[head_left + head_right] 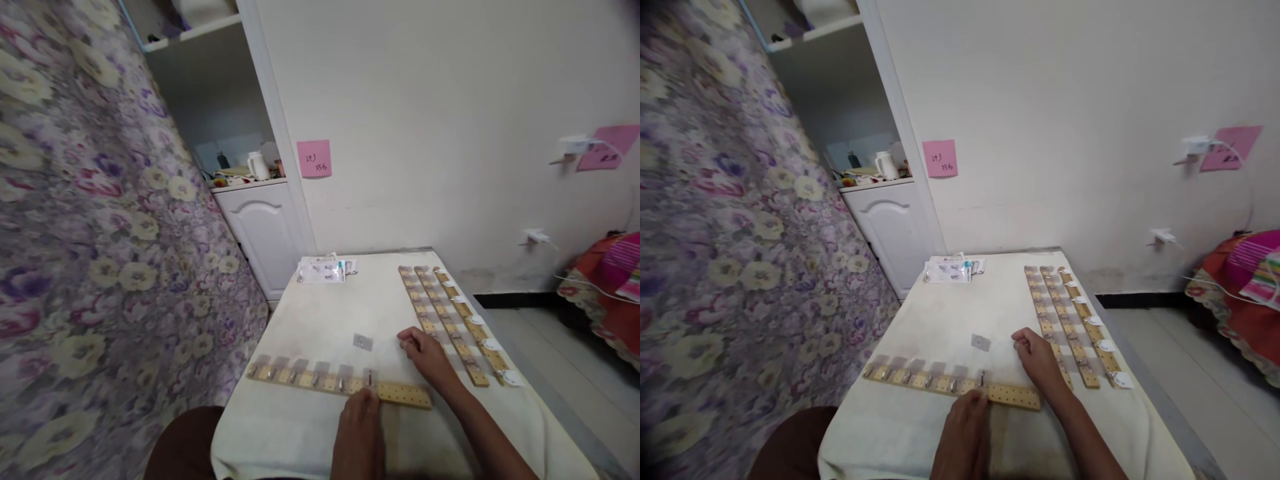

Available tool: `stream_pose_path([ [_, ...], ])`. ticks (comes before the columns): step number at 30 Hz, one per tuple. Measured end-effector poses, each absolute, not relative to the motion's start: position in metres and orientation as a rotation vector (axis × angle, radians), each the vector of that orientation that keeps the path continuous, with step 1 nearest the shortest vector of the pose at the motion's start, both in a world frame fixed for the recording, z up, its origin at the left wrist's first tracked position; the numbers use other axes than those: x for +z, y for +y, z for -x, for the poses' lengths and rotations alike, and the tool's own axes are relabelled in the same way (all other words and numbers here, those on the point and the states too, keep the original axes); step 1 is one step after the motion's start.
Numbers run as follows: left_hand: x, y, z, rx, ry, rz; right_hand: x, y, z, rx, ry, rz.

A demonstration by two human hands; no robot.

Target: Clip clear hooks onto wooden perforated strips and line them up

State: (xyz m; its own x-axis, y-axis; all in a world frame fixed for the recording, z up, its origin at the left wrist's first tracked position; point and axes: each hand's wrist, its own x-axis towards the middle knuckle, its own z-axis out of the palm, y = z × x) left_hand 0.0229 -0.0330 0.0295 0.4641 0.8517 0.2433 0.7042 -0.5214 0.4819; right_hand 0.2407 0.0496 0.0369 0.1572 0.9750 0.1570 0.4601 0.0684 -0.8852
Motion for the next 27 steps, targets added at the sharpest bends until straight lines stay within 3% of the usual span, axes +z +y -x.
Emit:
stream_pose_path([
  [6,0.022,-0.024,-0.032,0.312,1.481,-2.516,0.038,0.050,-0.246,0.718,-1.432,1.542],
  [27,-0.041,-0.010,-0.019,0.341,1.537,-2.776,0.002,0.103,-0.188,0.874,-1.564,1.653],
])
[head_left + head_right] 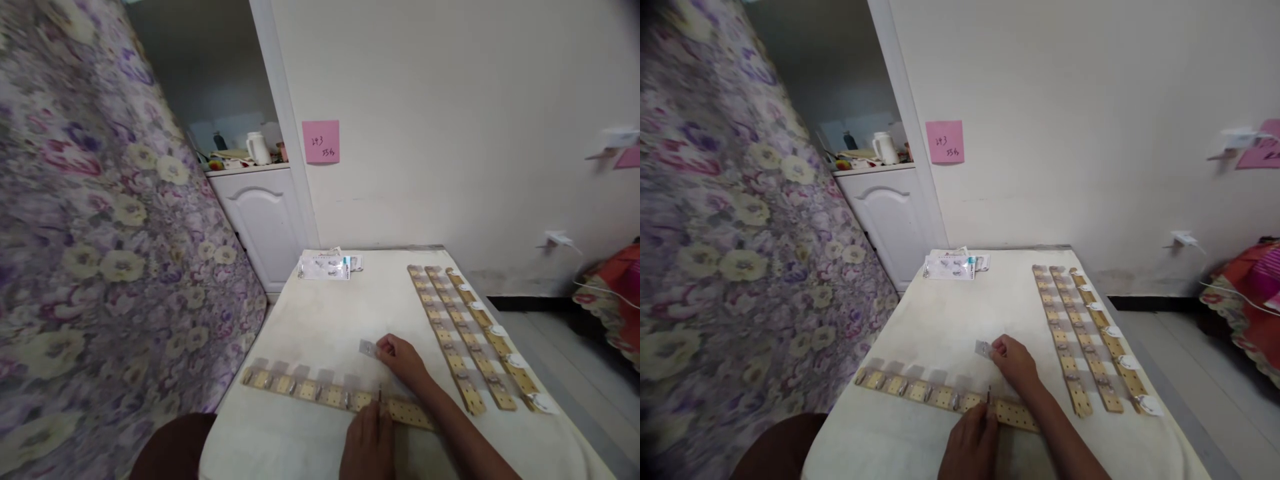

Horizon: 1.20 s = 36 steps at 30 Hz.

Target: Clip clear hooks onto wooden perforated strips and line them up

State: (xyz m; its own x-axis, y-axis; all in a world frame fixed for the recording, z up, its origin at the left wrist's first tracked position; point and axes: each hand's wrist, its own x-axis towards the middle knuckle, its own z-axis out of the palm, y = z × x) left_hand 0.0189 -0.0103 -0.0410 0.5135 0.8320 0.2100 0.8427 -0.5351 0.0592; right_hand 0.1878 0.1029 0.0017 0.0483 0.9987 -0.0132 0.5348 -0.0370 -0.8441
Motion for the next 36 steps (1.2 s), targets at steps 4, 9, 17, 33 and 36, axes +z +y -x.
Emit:
stream_pose_path([
  [4,-0.056,-0.015,-0.021,-0.375,-1.518,2.543,0.005,0.105,-0.185,0.878,-1.549,1.724],
  [9,-0.047,-0.018,-0.023,-0.378,-1.479,2.524,0.006,0.104,-0.182,0.880,-1.525,1.751],
  [17,-0.018,-0.017,-0.028,-0.224,-1.696,2.708,0.015,0.097,-0.197,0.971,-1.445,1.593],
  [33,0.021,-0.021,-0.027,-0.439,-1.833,2.906,0.028,0.028,-0.242,1.129,-1.346,1.376],
  [36,0.028,-0.025,-0.031,-0.918,-1.788,2.980,0.029,0.025,-0.242,1.142,-1.353,1.369],
])
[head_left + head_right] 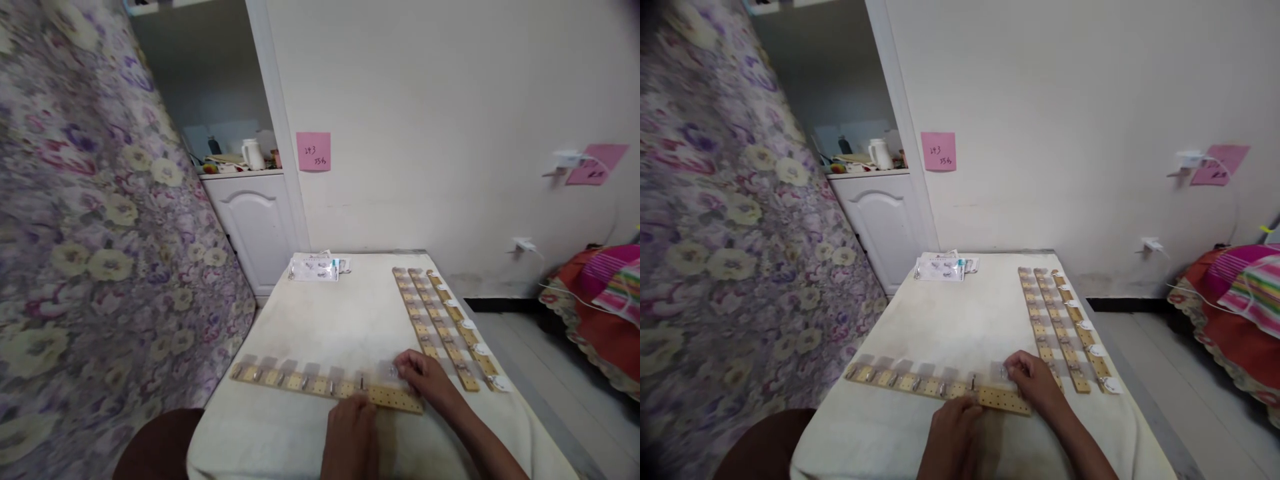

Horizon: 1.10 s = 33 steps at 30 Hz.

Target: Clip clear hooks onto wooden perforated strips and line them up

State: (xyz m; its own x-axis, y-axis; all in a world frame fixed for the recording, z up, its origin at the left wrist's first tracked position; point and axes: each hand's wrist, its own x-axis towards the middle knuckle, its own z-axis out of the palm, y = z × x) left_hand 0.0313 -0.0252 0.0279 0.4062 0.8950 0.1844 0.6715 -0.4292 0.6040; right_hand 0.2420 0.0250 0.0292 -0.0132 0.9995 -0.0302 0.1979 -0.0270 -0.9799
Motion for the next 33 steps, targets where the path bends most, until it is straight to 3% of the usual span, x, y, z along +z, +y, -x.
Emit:
stream_pose_path([
  [3,0.041,-0.026,-0.039,0.889,1.288,-1.797,0.032,0.022,-0.240,1.217,-1.332,1.338],
  [9,0.059,-0.009,-0.048,0.925,1.272,-1.293,0.049,0.010,-0.232,1.351,-1.352,1.219],
  [21,0.062,-0.010,-0.040,1.003,1.307,-1.378,0.058,0.003,-0.219,1.331,-1.418,1.139],
  [26,0.053,-0.008,-0.038,1.060,1.188,-0.975,0.065,0.000,-0.218,1.086,-1.541,1.089],
  [33,0.067,-0.017,-0.045,0.951,1.004,-0.595,0.068,-0.005,-0.215,1.097,-1.574,1.104],
])
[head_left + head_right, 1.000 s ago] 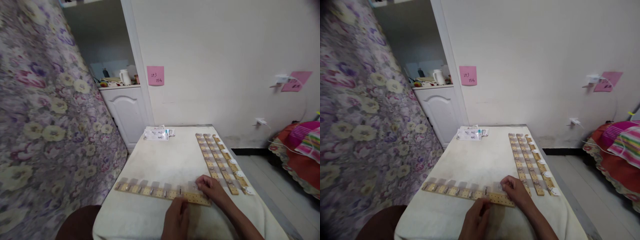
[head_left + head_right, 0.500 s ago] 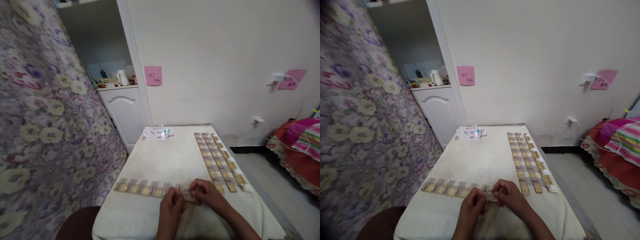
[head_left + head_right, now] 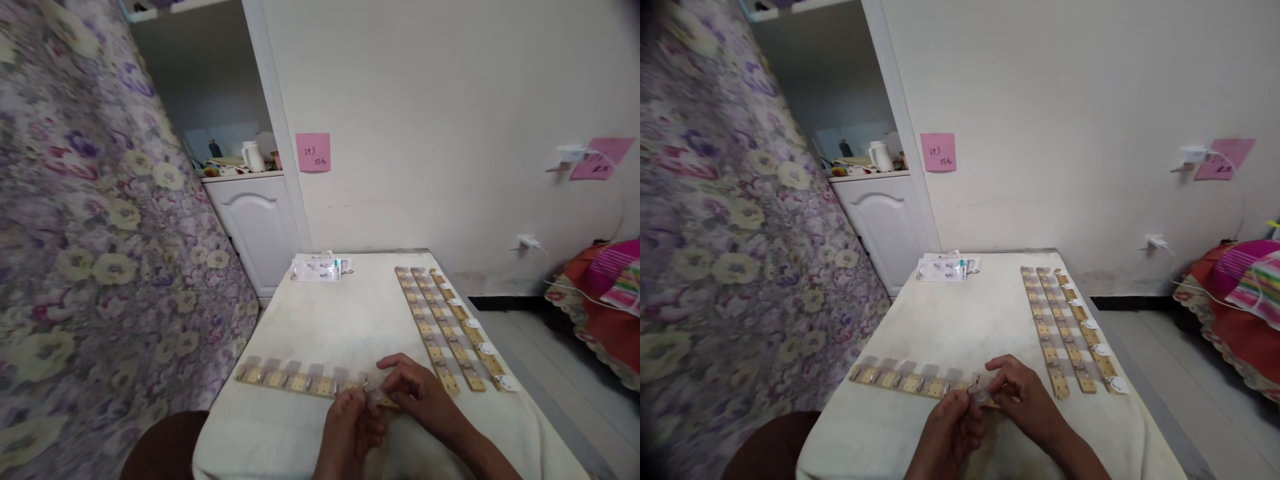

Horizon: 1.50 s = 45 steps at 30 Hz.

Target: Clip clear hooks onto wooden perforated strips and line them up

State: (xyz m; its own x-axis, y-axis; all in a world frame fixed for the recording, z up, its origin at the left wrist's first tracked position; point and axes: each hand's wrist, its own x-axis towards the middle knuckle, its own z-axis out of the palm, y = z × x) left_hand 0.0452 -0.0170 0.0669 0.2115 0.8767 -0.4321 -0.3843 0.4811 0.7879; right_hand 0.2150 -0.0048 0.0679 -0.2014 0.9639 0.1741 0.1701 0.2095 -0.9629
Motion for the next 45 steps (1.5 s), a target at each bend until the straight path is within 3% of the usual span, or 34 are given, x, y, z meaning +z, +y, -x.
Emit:
stream_pose_path([
  [6,0.064,-0.017,-0.046,0.944,1.001,-0.567,0.066,-0.004,-0.217,1.073,-1.606,1.079],
  [12,0.063,-0.021,-0.048,0.929,1.054,-0.560,0.059,-0.001,-0.219,1.291,-1.446,1.136],
  [18,0.041,-0.030,-0.061,0.822,1.083,-0.517,0.053,0.002,-0.222,1.253,-1.506,1.252],
  [30,0.020,-0.026,-0.096,0.845,1.187,-0.451,0.034,0.010,-0.229,0.753,-1.789,1.496],
  [45,0.021,-0.020,-0.105,0.841,1.244,-0.399,0.021,0.015,-0.231,0.677,-1.783,1.599],
])
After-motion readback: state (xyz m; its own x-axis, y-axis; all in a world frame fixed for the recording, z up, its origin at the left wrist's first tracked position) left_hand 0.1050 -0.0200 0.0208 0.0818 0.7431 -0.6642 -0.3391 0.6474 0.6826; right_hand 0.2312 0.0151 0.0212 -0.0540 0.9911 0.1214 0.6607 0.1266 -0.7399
